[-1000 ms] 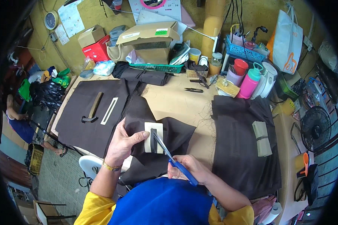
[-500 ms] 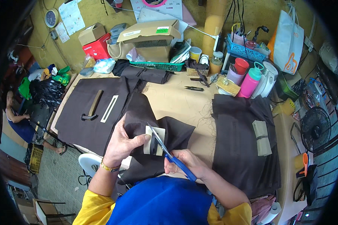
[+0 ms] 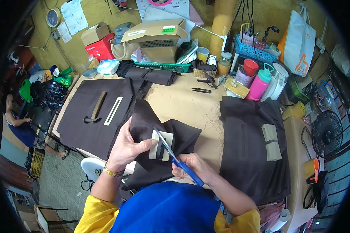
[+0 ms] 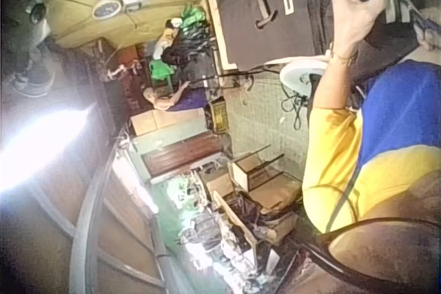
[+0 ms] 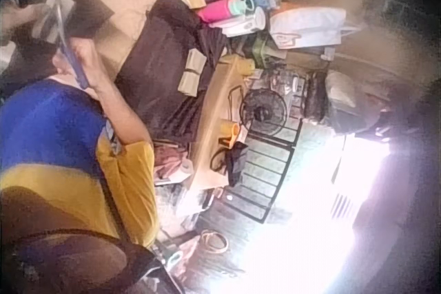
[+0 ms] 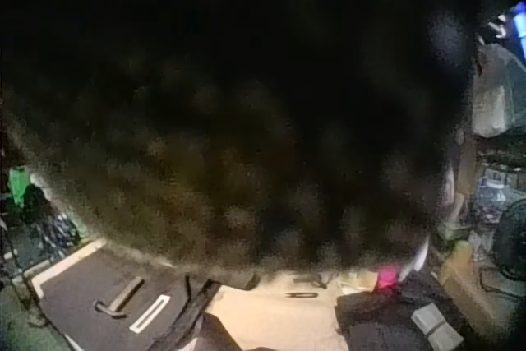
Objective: The person cuts a rectangular hole in a piece of dark fabric using scissors and applies white tape around the edges of the opening.
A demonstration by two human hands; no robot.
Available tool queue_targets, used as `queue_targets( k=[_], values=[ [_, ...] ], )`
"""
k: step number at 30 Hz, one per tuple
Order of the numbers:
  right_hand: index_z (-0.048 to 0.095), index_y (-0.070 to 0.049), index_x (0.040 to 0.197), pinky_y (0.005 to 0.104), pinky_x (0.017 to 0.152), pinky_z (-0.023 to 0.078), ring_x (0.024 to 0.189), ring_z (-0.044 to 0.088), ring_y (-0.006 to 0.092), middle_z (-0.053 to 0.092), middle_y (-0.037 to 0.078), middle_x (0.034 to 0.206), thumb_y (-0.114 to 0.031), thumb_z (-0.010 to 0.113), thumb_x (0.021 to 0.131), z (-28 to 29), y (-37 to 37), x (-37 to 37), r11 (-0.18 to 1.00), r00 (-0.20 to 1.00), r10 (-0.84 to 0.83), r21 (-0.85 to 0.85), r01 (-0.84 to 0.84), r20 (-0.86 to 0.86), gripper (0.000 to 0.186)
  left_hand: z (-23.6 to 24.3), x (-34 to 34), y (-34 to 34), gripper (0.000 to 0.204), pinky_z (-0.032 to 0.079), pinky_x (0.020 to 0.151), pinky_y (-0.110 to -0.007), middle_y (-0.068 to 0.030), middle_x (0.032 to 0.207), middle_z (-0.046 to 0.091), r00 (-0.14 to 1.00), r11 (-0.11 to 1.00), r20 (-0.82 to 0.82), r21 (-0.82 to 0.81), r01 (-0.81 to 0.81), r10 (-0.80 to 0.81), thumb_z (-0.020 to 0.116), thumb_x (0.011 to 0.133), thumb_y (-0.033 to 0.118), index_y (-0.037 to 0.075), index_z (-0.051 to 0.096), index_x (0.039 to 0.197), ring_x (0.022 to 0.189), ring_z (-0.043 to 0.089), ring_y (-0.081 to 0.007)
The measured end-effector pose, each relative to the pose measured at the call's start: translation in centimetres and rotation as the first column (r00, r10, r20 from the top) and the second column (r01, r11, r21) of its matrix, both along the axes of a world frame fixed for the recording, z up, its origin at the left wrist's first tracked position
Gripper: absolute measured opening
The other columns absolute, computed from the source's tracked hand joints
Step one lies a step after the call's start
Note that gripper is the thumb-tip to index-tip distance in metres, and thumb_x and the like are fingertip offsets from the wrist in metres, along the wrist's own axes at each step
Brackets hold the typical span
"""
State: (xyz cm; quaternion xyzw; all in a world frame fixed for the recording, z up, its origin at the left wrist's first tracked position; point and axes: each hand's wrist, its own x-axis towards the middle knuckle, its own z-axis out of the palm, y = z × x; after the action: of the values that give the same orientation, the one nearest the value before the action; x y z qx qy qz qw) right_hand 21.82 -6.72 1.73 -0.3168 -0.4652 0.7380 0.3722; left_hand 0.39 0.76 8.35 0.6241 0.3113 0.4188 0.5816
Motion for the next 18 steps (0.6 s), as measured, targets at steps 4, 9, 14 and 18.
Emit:
queue_targets(
  k=[4,9,14,18],
  values=[
    [0.056,-0.003,0.079,0.0220,0.055,0.040,0.060,0.047,0.0055,0.053,-0.001,0.066,-0.024,0.074,0.085,-0.2,0.0,0.0,0.999,1.000,-0.011,0.037,0.012,-0.020,0.028,0.1,0.1,-0.1,0.044,0.046,0.089,-0.027,-0.0039,0.102,0.062,1.000,1.000,-0.004,0.015,-0.004,0.004,0.073,0.074,0.002,0.001,0.051,0.113,0.096,0.057,-0.0094],
    [0.056,-0.004,0.077,0.0207,0.051,0.037,0.057,0.045,0.0042,0.051,-0.003,0.064,-0.024,0.075,0.084,-1.0,-0.1,0.1,0.999,1.000,-0.025,0.035,0.025,0.012,0.028,0.0,0.0,-0.1,0.046,0.046,0.089,-0.027,-0.0049,0.105,0.061,1.000,1.000,-0.009,0.018,0.007,-0.007,0.073,0.075,0.002,0.000,0.050,0.115,0.096,0.057,-0.0101],
    [0.057,-0.004,0.078,0.0201,0.051,0.038,0.058,0.047,0.0044,0.052,-0.003,0.065,-0.024,0.075,0.084,-1.2,0.0,0.5,1.000,0.998,0.003,0.004,-0.003,0.063,0.028,-0.6,0.1,0.0,0.046,0.046,0.088,-0.027,-0.0048,0.106,0.061,0.998,1.000,0.053,-0.007,0.030,-0.030,0.073,0.076,0.005,0.000,0.051,0.117,0.095,0.056,-0.0100],
    [0.057,-0.004,0.087,0.0211,0.062,0.045,0.070,0.054,0.0064,0.059,0.001,0.077,-0.024,0.073,0.086,-1.1,0.2,0.7,0.997,0.997,0.054,0.049,-0.057,0.060,0.026,-1.2,-0.2,0.8,0.033,0.047,0.082,-0.025,-0.0018,0.098,0.063,0.989,0.988,-0.037,-0.060,0.139,-0.141,0.072,0.079,0.005,0.000,0.058,0.109,0.089,0.057,-0.0085]
  ],
)
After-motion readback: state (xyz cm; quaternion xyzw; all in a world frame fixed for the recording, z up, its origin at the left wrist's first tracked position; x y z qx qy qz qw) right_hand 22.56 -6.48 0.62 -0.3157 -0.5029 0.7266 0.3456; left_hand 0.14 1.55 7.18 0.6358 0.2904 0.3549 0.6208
